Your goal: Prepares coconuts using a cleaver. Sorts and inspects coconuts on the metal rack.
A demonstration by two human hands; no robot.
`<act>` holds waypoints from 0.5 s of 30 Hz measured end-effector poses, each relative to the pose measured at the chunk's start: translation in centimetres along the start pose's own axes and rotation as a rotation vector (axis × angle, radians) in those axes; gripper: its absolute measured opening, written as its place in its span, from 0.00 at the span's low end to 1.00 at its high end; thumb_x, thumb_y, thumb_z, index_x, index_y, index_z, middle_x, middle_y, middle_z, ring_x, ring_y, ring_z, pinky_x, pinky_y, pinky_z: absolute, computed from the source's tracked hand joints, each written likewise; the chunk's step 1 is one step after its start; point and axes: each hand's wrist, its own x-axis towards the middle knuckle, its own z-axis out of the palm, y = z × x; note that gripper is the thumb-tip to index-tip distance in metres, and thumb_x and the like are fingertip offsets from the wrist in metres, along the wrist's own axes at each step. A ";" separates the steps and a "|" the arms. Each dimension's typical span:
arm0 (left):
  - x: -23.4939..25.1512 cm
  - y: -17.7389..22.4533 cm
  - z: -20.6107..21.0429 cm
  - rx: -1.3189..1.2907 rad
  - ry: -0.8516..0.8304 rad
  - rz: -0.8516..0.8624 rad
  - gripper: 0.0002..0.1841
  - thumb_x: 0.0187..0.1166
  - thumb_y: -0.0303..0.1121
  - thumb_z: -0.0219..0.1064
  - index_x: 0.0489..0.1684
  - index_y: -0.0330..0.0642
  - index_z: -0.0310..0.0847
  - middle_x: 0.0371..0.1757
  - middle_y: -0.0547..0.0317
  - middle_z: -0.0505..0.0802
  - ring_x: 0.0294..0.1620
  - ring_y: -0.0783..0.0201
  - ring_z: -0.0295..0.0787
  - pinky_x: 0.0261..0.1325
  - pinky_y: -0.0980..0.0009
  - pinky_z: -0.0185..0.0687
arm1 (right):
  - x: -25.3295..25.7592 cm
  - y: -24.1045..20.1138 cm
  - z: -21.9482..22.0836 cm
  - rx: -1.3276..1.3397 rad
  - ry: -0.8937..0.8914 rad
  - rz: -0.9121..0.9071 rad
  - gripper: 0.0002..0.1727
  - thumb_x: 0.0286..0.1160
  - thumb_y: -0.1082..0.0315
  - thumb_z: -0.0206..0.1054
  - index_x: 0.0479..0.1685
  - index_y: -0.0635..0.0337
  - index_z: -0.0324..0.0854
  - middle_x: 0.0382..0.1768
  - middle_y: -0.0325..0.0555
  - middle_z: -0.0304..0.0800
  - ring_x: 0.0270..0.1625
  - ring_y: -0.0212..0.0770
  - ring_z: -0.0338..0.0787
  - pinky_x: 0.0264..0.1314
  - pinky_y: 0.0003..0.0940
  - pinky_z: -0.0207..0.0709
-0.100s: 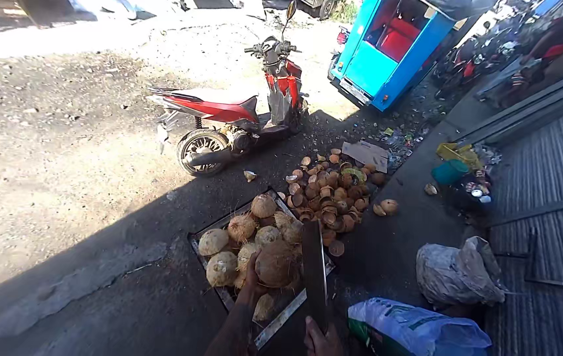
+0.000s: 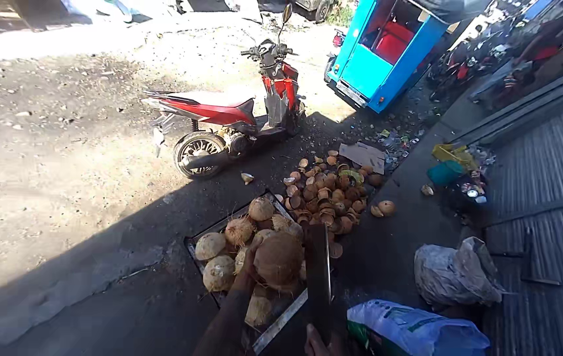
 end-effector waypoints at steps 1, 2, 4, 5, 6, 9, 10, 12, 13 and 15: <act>0.3 1.6 2.0 0.081 -0.071 0.075 0.24 0.83 0.59 0.54 0.56 0.51 0.84 0.45 0.61 0.97 0.46 0.70 0.94 0.50 0.69 0.92 | -0.1 0.2 0.1 -0.009 0.008 -0.043 0.17 0.87 0.65 0.52 0.26 0.57 0.74 0.10 0.30 0.71 0.10 0.27 0.70 0.15 0.25 0.71; 0.2 2.6 3.5 0.132 -0.094 0.132 0.30 0.86 0.64 0.47 0.63 0.51 0.81 0.49 0.63 0.96 0.51 0.72 0.93 0.54 0.71 0.90 | -0.3 0.5 0.2 -0.023 0.021 -0.073 0.17 0.87 0.64 0.52 0.25 0.57 0.74 0.11 0.31 0.71 0.11 0.27 0.70 0.16 0.26 0.71; -0.2 2.2 3.3 0.037 -0.049 0.117 0.38 0.84 0.71 0.34 0.65 0.53 0.80 0.53 0.63 0.95 0.54 0.70 0.92 0.57 0.67 0.90 | -0.5 1.0 0.6 -0.057 0.042 -0.119 0.17 0.85 0.64 0.54 0.24 0.57 0.75 0.11 0.31 0.73 0.11 0.27 0.71 0.17 0.26 0.72; -0.1 1.2 2.0 -0.096 -0.003 0.053 0.42 0.79 0.76 0.36 0.62 0.53 0.83 0.52 0.57 0.96 0.52 0.62 0.94 0.54 0.58 0.92 | -0.4 1.0 0.7 -0.075 0.036 -0.140 0.17 0.85 0.64 0.54 0.24 0.57 0.75 0.11 0.30 0.72 0.11 0.27 0.72 0.17 0.26 0.72; 0.2 0.0 0.1 -0.227 0.031 -0.016 0.44 0.75 0.79 0.39 0.62 0.52 0.84 0.53 0.49 0.95 0.53 0.53 0.94 0.52 0.48 0.91 | -0.2 0.9 0.6 -0.090 0.025 -0.162 0.17 0.85 0.63 0.54 0.24 0.57 0.75 0.11 0.31 0.72 0.12 0.28 0.72 0.18 0.27 0.73; -0.6 -1.6 -4.3 -0.313 0.057 -0.074 0.35 0.69 0.71 0.60 0.59 0.50 0.85 0.53 0.45 0.94 0.53 0.47 0.94 0.51 0.42 0.90 | -0.5 -0.1 0.7 -0.139 0.018 -0.237 0.17 0.84 0.62 0.57 0.25 0.59 0.78 0.12 0.32 0.74 0.13 0.29 0.73 0.19 0.29 0.74; -0.4 -1.0 -4.1 -0.284 0.060 -0.050 0.32 0.67 0.66 0.67 0.55 0.49 0.87 0.49 0.47 0.95 0.50 0.50 0.95 0.49 0.46 0.92 | -0.4 -1.0 0.6 -0.147 0.014 -0.284 0.17 0.84 0.62 0.57 0.25 0.59 0.78 0.12 0.32 0.74 0.13 0.28 0.74 0.19 0.28 0.74; 0.4 0.3 -2.7 -0.190 0.068 0.037 0.31 0.64 0.65 0.71 0.51 0.49 0.88 0.45 0.50 0.97 0.46 0.56 0.96 0.49 0.53 0.94 | -0.2 -3.1 0.6 -0.125 0.011 -0.389 0.18 0.85 0.60 0.57 0.25 0.57 0.78 0.13 0.31 0.74 0.14 0.26 0.73 0.19 0.26 0.73; 0.4 0.1 -2.6 -0.187 0.054 0.070 0.35 0.65 0.70 0.68 0.56 0.48 0.87 0.48 0.50 0.96 0.49 0.56 0.96 0.53 0.52 0.93 | -0.6 -4.1 0.8 -0.093 0.020 -0.438 0.18 0.85 0.58 0.58 0.24 0.55 0.78 0.13 0.29 0.73 0.14 0.25 0.72 0.18 0.25 0.71; 0.0 -1.3 -3.6 -0.240 0.076 0.107 0.40 0.73 0.75 0.52 0.65 0.49 0.82 0.55 0.49 0.95 0.57 0.53 0.94 0.58 0.47 0.90 | -1.2 -6.7 1.0 -0.001 -0.003 -0.582 0.20 0.87 0.51 0.59 0.24 0.48 0.78 0.13 0.27 0.71 0.14 0.23 0.71 0.18 0.22 0.70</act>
